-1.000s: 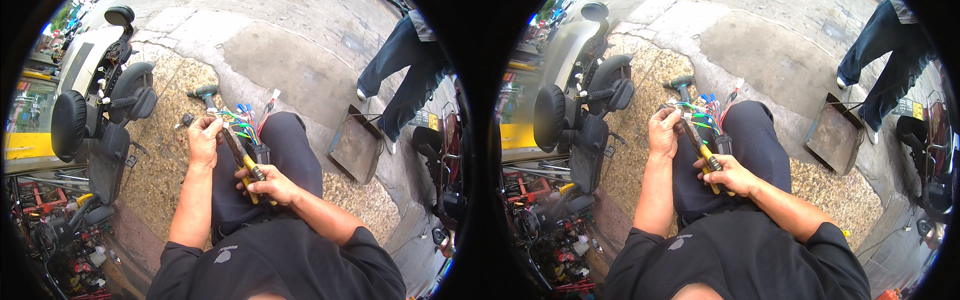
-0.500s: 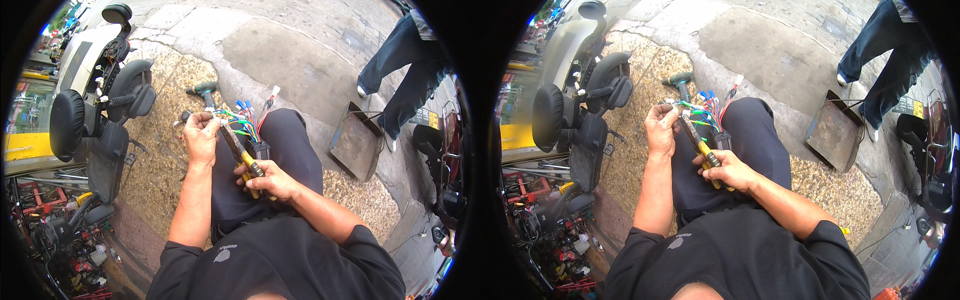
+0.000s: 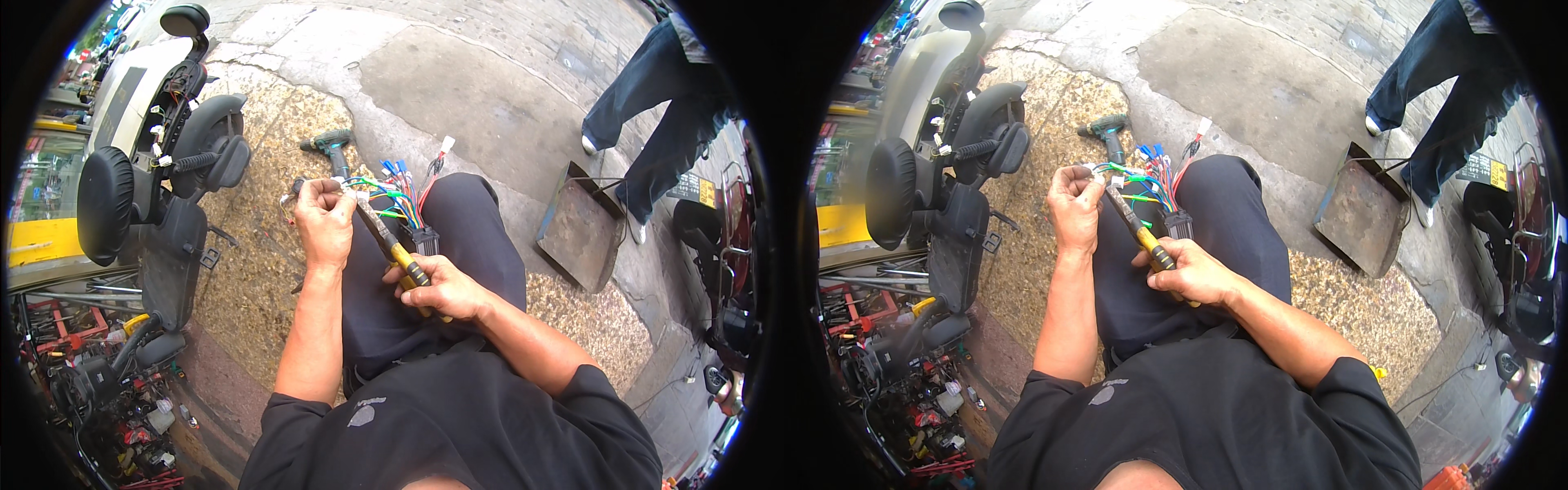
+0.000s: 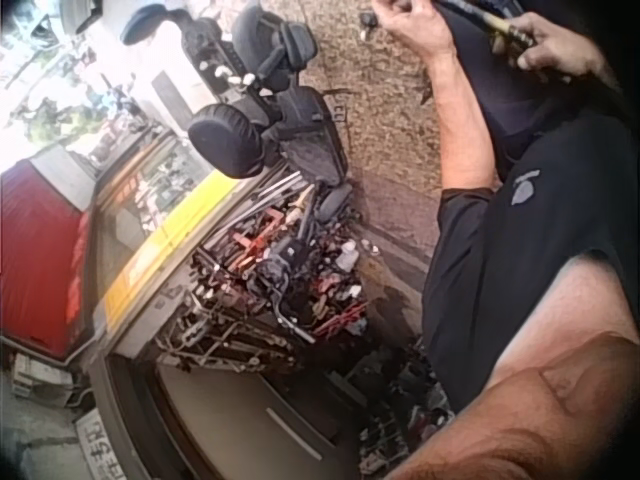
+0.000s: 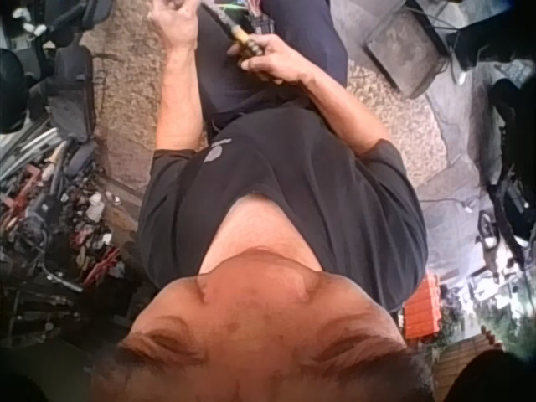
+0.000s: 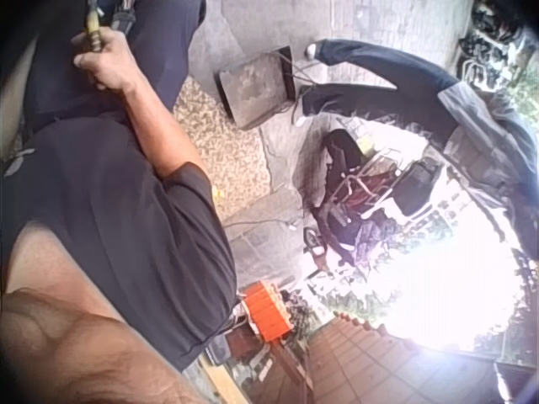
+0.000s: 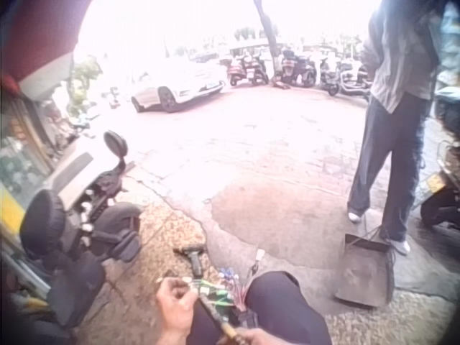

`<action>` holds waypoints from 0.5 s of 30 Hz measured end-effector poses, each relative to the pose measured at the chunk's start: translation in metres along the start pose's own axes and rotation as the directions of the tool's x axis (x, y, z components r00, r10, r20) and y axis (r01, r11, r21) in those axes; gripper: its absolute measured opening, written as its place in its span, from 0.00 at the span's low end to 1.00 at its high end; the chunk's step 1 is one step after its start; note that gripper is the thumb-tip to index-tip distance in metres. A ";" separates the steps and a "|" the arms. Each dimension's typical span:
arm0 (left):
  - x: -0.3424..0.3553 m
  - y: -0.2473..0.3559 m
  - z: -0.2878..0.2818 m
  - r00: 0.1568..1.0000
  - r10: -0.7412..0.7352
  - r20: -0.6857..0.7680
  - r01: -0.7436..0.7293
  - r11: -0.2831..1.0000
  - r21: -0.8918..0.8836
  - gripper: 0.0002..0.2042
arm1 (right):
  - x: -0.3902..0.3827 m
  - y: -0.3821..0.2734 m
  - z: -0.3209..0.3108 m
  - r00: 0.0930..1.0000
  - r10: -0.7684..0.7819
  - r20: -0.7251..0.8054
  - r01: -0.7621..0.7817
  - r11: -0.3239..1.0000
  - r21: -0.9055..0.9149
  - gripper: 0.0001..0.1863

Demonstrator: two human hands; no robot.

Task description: The person sits on the ground and repairs a multi-wire electrical harness. They strip wire ends, twist conductors, and use pliers to crimp connectors onto the wires. The work is performed over the lap with tools and parts visible nearby.

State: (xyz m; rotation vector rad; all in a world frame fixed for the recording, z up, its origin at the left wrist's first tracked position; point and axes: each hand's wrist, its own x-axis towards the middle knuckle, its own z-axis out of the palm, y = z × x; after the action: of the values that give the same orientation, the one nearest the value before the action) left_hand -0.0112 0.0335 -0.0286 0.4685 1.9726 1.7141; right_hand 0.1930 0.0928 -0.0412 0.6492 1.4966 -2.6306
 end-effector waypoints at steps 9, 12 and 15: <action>-0.001 0.003 0.003 1.000 0.011 0.029 -0.008 0.996 -0.085 0.08 | -0.003 -0.002 -0.003 0.996 0.086 0.018 -0.086 0.996 0.031 0.11; -0.002 0.002 0.004 0.997 0.028 0.068 -0.017 0.987 -0.157 0.05 | -0.003 0.000 -0.001 0.999 0.054 0.010 -0.054 0.998 0.012 0.09; -0.002 0.001 0.003 0.994 0.032 0.101 -0.017 0.989 -0.148 0.04 | -0.004 -0.001 -0.001 0.998 0.068 0.014 -0.068 0.998 0.009 0.09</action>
State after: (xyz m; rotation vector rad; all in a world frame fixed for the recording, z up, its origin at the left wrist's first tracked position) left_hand -0.0084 0.0348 -0.0277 0.5191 1.7605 1.7983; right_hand 0.1966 0.0941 -0.0393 0.6694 1.4331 -2.5878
